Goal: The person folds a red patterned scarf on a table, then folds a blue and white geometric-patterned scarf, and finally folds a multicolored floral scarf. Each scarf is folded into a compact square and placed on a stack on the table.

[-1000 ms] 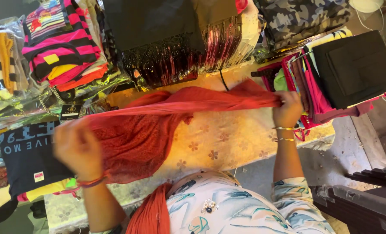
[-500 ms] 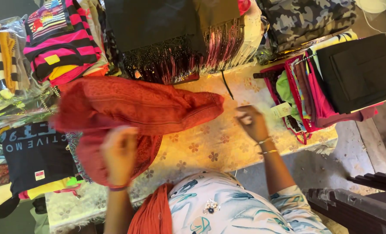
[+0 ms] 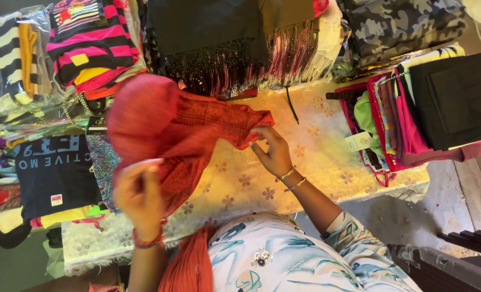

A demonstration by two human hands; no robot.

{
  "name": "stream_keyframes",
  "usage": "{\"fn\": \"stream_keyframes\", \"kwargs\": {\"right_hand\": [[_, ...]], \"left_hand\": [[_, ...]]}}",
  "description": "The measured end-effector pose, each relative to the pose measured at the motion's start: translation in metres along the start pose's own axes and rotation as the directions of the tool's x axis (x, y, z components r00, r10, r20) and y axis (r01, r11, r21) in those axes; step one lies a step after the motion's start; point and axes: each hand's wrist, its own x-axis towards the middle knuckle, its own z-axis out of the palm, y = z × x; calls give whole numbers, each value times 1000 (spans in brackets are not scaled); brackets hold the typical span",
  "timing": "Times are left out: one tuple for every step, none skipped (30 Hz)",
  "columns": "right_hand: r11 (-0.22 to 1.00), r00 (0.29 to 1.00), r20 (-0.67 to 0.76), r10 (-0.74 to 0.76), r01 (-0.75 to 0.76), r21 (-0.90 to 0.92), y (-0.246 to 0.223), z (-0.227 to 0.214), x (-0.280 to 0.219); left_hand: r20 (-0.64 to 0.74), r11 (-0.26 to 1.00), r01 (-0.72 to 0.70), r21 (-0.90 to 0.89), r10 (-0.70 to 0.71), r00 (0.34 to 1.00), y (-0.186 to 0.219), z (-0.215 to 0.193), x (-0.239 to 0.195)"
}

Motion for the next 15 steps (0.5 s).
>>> {"fn": "stream_keyframes", "kwargs": {"right_hand": [[1000,1000,3,2,-2,3,9,7,-3],[991,985,115,-128,132,-28,19,14,-6],[963,941,229,-250,266,-43,28,21,-9],[963,940,232,-249,265,-40,29,35,-12],[932,884,362,-295,350,-95,31,50,-15],[888,811,488,-325,438,-137,32,65,-17],[888,807,491,-328,440,-130,29,78,-18],[841,735,589,-337,516,-163,26,91,-18],[786,655,679,-332,590,-185,22,103,-21],[787,651,682,-334,590,-178,12,111,-20],[799,602,756,-258,573,-183,2,117,-19],[809,544,820,-180,556,-191,-9,124,-17],[808,541,821,-184,559,-187,8,137,-21],[791,578,770,-270,589,-165,25,149,-24],[771,608,710,-354,620,-146,42,162,-27]], "left_hand": [[-1,1000,2,4,-2,1000,2,-6,0],[-68,996,5,-91,-11,998,4,-12,-1],[-135,982,1,-187,-26,990,7,-17,-1],[-137,983,3,-183,-29,990,5,-23,-6],[-187,980,-39,-195,1,982,3,-30,-9],[-237,975,-82,-206,32,971,2,-36,-13],[-241,977,-81,-200,31,970,0,-41,-16],[-264,978,-110,-178,61,963,-1,-45,-19],[-284,978,-138,-156,89,955,-2,-49,-22],[-287,980,-135,-149,88,954,-2,-52,-24],[-282,979,-138,-149,92,955,-1,-55,-26],[-277,979,-142,-149,96,956,0,-58,-28],[-280,979,-143,-144,98,955,0,-63,-31],[-289,985,-136,-102,101,952,-1,-68,-33],[-299,990,-130,-60,106,948,-1,-73,-36]]}}
